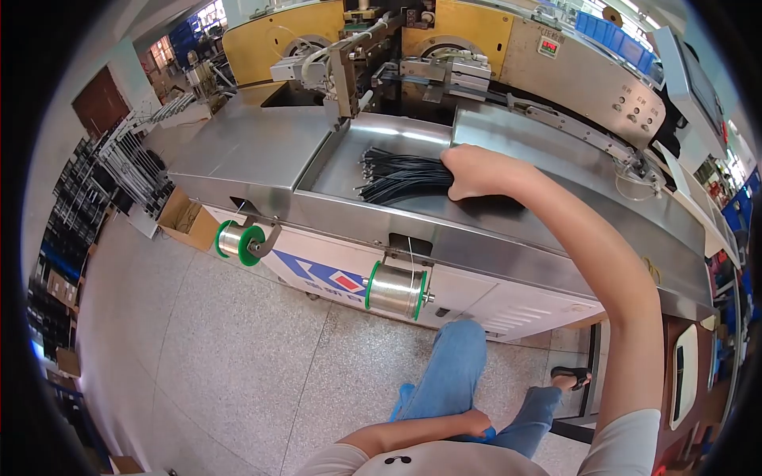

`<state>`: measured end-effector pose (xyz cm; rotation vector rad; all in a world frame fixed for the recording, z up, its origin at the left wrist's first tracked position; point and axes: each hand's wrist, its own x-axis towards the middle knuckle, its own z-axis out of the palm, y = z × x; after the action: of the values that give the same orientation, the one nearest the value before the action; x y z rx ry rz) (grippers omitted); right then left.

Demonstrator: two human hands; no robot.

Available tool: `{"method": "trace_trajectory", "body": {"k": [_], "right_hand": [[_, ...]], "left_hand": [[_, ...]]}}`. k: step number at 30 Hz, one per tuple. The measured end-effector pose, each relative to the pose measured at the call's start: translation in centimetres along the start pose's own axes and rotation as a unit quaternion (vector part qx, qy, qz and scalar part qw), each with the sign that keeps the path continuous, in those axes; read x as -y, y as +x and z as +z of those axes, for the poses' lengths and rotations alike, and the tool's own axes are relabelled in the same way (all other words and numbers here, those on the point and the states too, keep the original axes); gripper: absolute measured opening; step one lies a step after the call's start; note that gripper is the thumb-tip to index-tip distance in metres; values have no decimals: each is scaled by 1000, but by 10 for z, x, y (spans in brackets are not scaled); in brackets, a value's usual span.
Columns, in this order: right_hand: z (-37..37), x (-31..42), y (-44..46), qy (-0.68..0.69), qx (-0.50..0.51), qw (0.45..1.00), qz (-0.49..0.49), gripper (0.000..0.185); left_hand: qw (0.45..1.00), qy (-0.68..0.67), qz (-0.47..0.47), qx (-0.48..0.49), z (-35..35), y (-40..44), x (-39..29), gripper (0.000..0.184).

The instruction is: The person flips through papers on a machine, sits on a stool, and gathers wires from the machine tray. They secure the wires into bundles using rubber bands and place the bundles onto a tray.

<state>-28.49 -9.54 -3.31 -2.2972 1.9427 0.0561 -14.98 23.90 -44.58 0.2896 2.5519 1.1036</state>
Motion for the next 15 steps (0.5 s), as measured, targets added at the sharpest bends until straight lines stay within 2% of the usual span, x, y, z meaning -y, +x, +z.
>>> {"method": "trace_trajectory", "body": {"k": [7,9,14,15], "right_hand": [[2,5,-5,-28,-24,998,-48,16],[11,2,-7,-16,-94,995,-35,16],[-8,-1,-40,-40,-191,981,-2,17],[-12,-2,-50,-46,-213,976,1,17]], "left_hand": [[1000,6,15,-6,1,-5,-1,28],[1000,2,18,-24,6,-3,7,27],[1000,-14,17,10,-12,-11,3,26],[997,-67,29,-15,-14,-10,4,26]]}}
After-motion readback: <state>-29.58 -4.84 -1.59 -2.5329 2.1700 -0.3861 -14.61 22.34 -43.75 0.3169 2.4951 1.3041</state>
